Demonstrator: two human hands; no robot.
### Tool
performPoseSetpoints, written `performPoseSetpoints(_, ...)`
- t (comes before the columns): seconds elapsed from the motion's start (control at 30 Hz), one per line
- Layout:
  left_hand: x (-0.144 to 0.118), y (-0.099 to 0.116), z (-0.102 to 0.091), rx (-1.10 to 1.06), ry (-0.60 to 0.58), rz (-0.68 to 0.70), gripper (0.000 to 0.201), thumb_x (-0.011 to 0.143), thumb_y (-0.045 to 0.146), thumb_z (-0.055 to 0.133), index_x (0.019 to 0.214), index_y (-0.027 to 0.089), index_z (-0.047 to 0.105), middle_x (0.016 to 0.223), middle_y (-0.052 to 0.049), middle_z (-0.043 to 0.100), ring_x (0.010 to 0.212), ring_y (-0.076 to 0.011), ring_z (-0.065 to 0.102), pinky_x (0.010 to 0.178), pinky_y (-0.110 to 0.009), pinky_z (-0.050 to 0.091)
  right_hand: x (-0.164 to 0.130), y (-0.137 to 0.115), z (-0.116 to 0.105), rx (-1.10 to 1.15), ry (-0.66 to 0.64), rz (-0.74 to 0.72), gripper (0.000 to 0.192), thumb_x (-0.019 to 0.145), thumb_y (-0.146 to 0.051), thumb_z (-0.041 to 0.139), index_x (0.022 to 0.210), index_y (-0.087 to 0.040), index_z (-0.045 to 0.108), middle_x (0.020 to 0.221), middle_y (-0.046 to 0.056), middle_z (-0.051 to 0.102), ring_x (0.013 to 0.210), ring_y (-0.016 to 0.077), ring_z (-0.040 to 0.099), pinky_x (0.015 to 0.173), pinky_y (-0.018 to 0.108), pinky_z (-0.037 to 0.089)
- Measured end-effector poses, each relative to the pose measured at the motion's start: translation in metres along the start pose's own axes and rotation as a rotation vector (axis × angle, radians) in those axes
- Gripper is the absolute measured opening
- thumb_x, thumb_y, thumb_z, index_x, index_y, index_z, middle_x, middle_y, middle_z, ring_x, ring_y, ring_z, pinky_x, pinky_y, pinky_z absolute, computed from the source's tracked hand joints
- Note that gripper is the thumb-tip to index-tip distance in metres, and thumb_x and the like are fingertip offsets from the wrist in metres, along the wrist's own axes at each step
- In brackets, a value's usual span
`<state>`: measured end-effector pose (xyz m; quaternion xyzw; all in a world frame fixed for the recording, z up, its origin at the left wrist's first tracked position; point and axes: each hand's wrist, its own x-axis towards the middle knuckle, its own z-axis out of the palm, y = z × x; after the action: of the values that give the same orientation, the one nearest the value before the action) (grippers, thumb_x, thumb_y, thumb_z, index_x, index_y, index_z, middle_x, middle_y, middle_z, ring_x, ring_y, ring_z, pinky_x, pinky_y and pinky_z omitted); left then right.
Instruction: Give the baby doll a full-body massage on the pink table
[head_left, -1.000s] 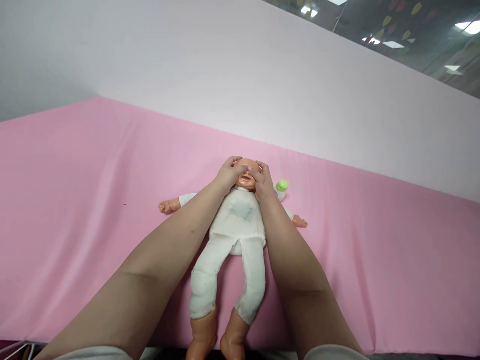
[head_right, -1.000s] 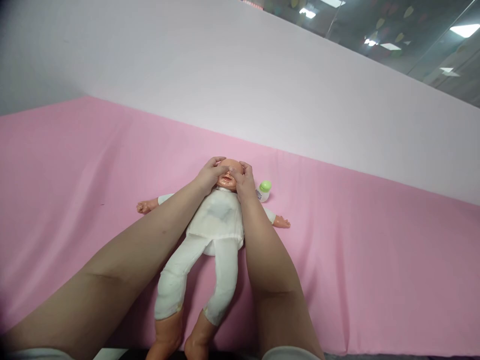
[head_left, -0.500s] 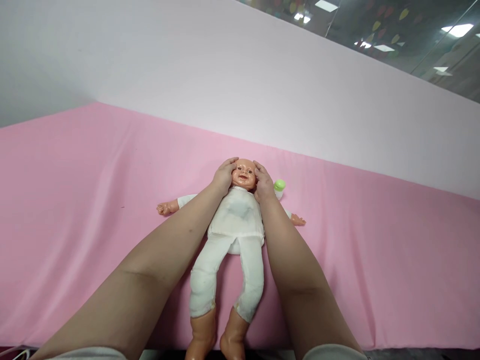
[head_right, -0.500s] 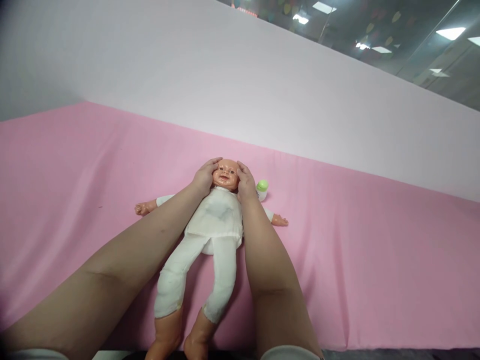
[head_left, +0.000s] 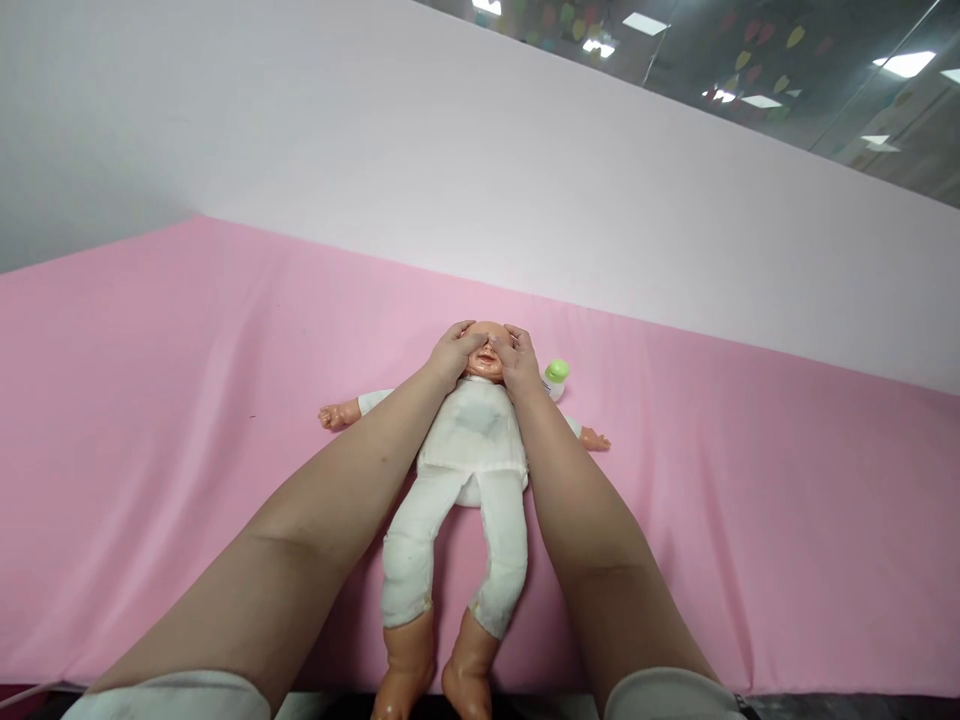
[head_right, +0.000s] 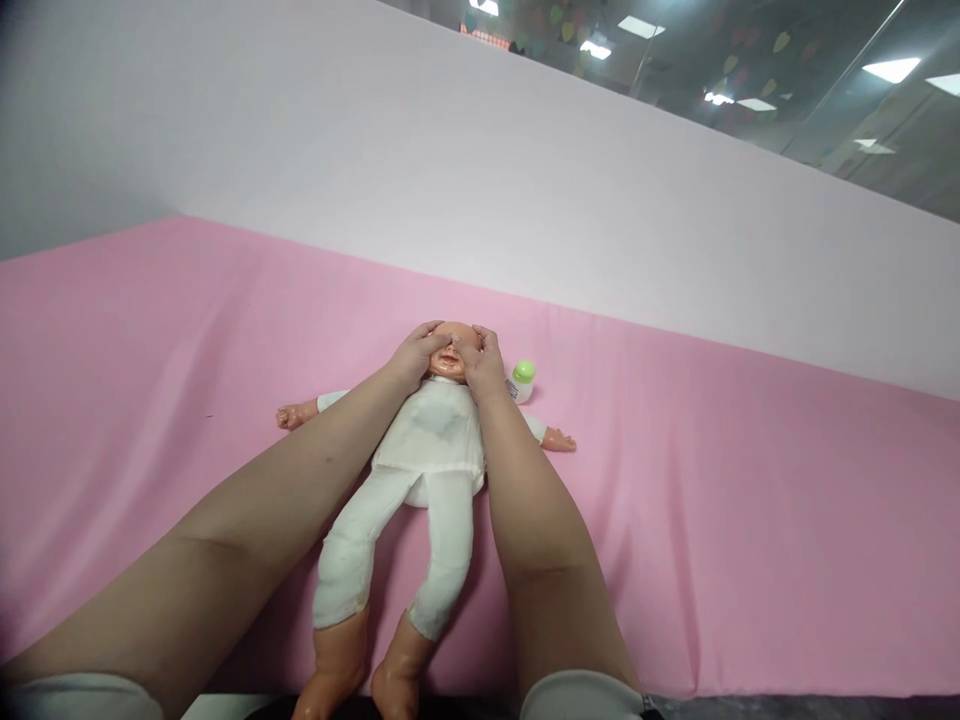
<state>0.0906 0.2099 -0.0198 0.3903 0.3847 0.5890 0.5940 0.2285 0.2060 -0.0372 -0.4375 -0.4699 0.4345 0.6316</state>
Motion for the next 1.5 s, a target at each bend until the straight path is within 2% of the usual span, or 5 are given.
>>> performPoseSetpoints(0.27,0.005,-0.002,0.003,-0.01,0.033,0.012,0.054,0.072,0.036,0.076,0.122,0.019,0.068,0.112,-0.01,0.075,0.106,-0.0264,0.072,0.101,-0.042,0.059,0.003,0.001,0.0,0.082,0.03,-0.01,0.043,0.086,-0.051,0.073,0.121,-0.027,0.067,0.122,0.002,0.074,0.121,0.0229,0.068,0.112,0.047,0.055)
performPoseSetpoints(0.53,-0.011,0.01,-0.006,-0.221,-0.046,-0.085,0.061,0.069,0.026,0.076,0.128,0.018,0.065,0.124,-0.015,0.074,0.113,-0.0342,0.074,0.104,-0.051,0.06,0.0,-0.003,-0.005,0.294,-0.051,0.071,0.055,0.073,-0.037,0.078,0.126,-0.025,0.069,0.128,0.004,0.074,0.119,0.0259,0.069,0.114,0.05,0.053)
performPoseSetpoints(1.03,-0.008,0.008,0.002,-0.043,-0.044,-0.045,0.06,0.068,0.032,0.086,0.122,0.018,0.064,0.101,-0.008,0.074,0.091,-0.0253,0.073,0.094,-0.044,0.06,-0.004,-0.007,-0.001,-0.045,0.047,-0.054,0.056,0.075,-0.05,0.088,0.121,-0.026,0.066,0.122,0.003,0.071,0.119,0.0243,0.067,0.112,0.044,0.055)
performPoseSetpoints(1.23,-0.004,0.003,0.002,-0.061,-0.017,-0.016,0.047,0.073,0.034,0.078,0.116,0.019,0.067,0.101,-0.006,0.074,0.097,-0.0245,0.072,0.098,-0.041,0.059,0.004,0.002,-0.002,0.068,0.061,-0.035,0.04,0.085,-0.048,0.077,0.118,-0.025,0.069,0.121,0.003,0.075,0.121,0.0228,0.069,0.115,0.044,0.053)
performPoseSetpoints(1.5,-0.004,0.003,-0.001,-0.205,0.044,-0.094,0.046,0.072,0.026,0.067,0.118,0.02,0.069,0.104,-0.008,0.076,0.099,-0.0285,0.074,0.089,-0.042,0.063,0.005,0.005,-0.01,0.276,-0.061,0.08,0.055,0.078,-0.037,0.079,0.13,-0.025,0.07,0.136,0.005,0.073,0.127,0.0274,0.069,0.115,0.051,0.054)
